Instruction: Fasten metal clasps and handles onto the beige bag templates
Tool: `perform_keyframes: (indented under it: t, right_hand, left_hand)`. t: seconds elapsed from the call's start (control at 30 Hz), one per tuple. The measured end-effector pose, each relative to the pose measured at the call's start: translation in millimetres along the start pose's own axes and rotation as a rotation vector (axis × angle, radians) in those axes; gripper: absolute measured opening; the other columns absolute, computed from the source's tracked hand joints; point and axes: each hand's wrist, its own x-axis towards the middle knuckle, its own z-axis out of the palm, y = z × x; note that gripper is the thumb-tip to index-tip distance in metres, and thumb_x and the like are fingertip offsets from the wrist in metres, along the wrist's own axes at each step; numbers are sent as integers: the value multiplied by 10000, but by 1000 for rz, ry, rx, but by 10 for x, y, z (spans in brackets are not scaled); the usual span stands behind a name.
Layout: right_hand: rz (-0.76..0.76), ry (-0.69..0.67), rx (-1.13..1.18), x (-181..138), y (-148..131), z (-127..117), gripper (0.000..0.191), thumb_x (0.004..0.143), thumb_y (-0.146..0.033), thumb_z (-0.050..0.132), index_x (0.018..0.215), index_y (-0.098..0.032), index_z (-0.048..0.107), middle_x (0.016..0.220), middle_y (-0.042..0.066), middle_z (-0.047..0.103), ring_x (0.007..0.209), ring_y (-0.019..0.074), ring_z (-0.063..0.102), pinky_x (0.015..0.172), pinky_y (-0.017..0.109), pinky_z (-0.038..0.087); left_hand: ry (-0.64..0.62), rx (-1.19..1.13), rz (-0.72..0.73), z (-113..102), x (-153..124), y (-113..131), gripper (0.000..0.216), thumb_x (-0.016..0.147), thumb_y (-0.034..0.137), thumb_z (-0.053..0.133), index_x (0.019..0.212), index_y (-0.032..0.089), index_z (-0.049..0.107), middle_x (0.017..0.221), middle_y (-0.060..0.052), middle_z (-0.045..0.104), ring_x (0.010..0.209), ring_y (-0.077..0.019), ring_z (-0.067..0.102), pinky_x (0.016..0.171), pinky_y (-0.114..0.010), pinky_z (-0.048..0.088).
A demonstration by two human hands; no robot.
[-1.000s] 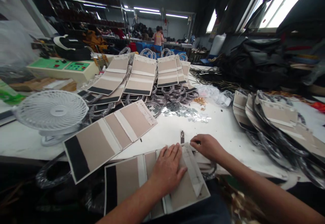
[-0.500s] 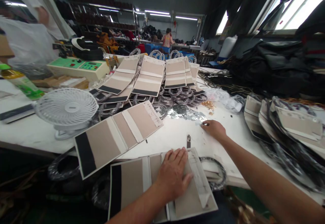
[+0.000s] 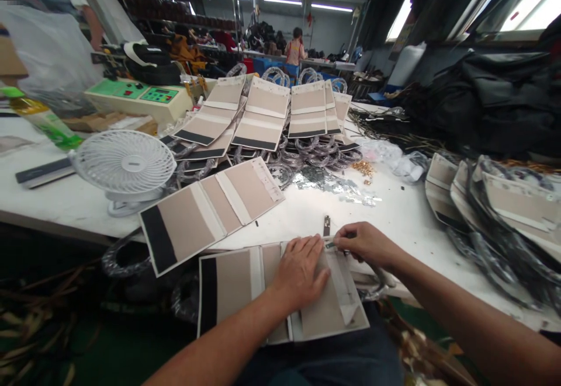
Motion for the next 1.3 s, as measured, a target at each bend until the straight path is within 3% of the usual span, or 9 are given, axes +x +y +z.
perform_keyframes:
  t: [0.13,0.5,0.77,1.03,1.17,1.3]
  right_hand:
    - [35,95,-51,14,71,196,185,786,-335,675,782,-168,755,517,-20,589,474,125,512,446,226,378]
    - [71,108,-140,70,137,214,179,809,-296,632,715,-168,712,478,-17,591,449,137,544,454,232,395]
    - [20,158,-240,59,139,225,196,820,-326,659,725,-177,744,507,-11,617,520,158,580,561,260,426]
    - [-153,270,-474,18,215,293,121,867,-304,648,867,-221,736,827,21,761,811,200,689,765,286,470]
    - [-174,281,-283,-120,80,157,192,883,-356,670,790,-206,745,723,12,724,714,186,657,686,277,464]
    - [-266,544,169,-271,-183,-26,286,886,-475,733,828,-195,723,543,-34,571,494,127,500,499,251,399]
  left_hand:
    - [19,-7,-28,-7,17,31,632,973,393,585,1548,173,444,1562,-110,545,1414,-299,489,1210,-520,341]
    - [61,-4,-51,-46,39,90,516,984,345,589,1482,226,521,1490,-75,613,1339,-266,539,1156,-492,404]
    - [86,-49,-67,-64,125,96,416,998,289,580,1409,224,588,1335,-67,698,1198,-267,593,1057,-476,461]
    - [137,-73,-63,-32,169,84,285,1023,292,591,1280,295,712,1292,-27,719,1150,-263,597,985,-471,467]
    - [161,-61,-102,-4,211,91,204,1011,300,632,1164,311,767,1197,-7,745,1118,-258,595,934,-462,462]
    - [154,-64,-111,14,257,81,144,985,301,679,1073,309,793,1160,6,750,1105,-255,593,922,-462,443]
